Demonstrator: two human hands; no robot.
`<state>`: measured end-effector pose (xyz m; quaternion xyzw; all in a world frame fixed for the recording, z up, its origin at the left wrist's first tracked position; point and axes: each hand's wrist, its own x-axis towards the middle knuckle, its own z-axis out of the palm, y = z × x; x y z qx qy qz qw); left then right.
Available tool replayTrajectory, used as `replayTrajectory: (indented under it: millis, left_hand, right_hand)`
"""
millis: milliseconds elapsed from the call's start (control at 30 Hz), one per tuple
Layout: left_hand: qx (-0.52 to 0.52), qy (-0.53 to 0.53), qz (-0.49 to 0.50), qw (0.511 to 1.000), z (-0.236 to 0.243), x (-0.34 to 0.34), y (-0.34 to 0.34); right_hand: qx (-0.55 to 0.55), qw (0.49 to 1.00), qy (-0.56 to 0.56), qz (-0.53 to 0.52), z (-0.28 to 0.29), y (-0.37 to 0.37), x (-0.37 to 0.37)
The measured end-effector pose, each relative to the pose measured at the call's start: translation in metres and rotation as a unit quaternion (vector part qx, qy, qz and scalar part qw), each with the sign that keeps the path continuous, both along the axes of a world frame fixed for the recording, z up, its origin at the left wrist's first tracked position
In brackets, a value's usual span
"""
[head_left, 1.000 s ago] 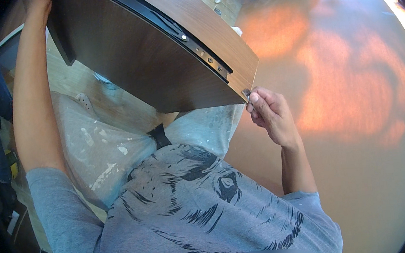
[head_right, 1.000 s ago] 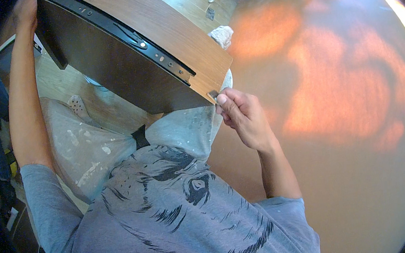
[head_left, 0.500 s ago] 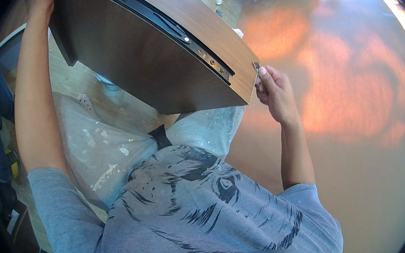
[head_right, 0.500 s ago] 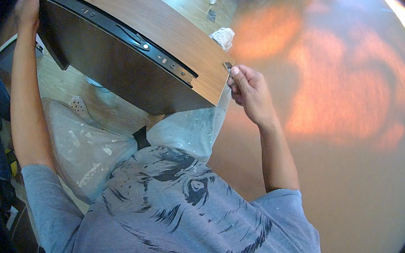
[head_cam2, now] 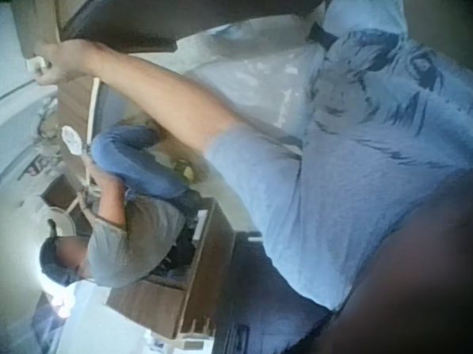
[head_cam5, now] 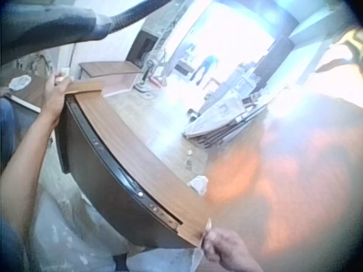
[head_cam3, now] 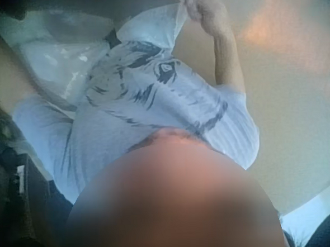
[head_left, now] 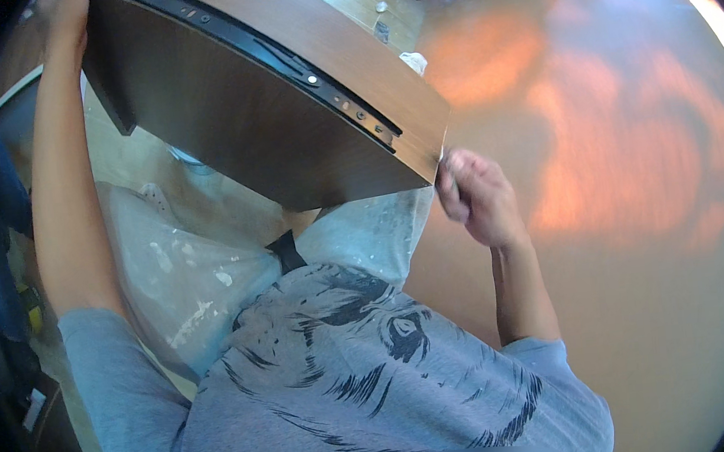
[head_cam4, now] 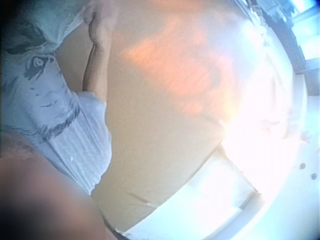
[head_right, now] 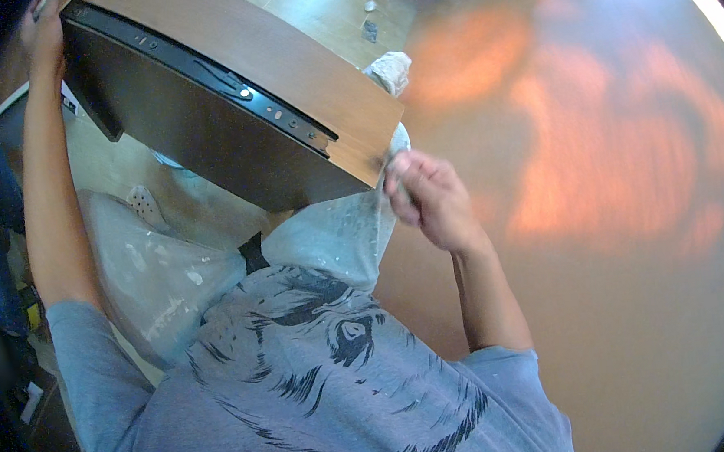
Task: The person applies a strip of white edge banding tape to the edge of a wooden drawer front. They smooth the tape along the edge, then use a utility knife to trim the excess tape flush with the drawer's corners.
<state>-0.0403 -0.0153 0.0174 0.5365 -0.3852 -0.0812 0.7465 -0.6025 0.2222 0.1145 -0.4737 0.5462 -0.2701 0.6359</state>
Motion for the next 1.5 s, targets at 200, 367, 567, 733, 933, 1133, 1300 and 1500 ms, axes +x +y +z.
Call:
replayTrajectory:
  millis: [200, 367, 567, 733, 933, 1133, 1300, 1500]
  left_hand:
    - [0.050, -0.005, 0.034, 0.998, -0.016, 0.025, -0.013]
    - [0.030, 0.046, -0.011, 0.998, -0.016, 0.031, -0.014]
    - [0.018, 0.080, -0.050, 0.995, -0.012, 0.039, -0.018]
    - [0.010, 0.078, -0.074, 0.994, -0.011, 0.034, -0.016]
    - [0.025, 0.062, -0.067, 0.996, -0.011, 0.032, -0.014]
    - [0.033, 0.043, -0.078, 0.995, -0.014, 0.043, -0.020]
    - [0.037, 0.072, -0.081, 0.993, -0.016, 0.046, -0.018]
    - [0.044, 0.059, -0.143, 0.987, -0.012, 0.057, -0.001]
  right_hand:
    - [-0.100, 0.980, -0.114, -0.131, -0.042, -0.046, -0.010]
    - [-0.085, 0.977, -0.155, -0.116, -0.060, -0.051, -0.015]
    - [-0.091, 0.975, -0.165, -0.120, -0.074, -0.052, -0.008]
    - [-0.103, 0.967, -0.193, -0.127, -0.081, -0.048, -0.011]
    - [-0.117, 0.982, -0.130, -0.076, -0.077, -0.047, -0.010]
    - [-0.204, 0.979, -0.012, 0.000, -0.078, -0.018, -0.010]
    - [-0.102, 0.978, -0.153, 0.098, -0.076, 0.005, -0.015]
    - [-0.243, 0.968, -0.050, -0.031, -0.078, 0.016, 0.028]
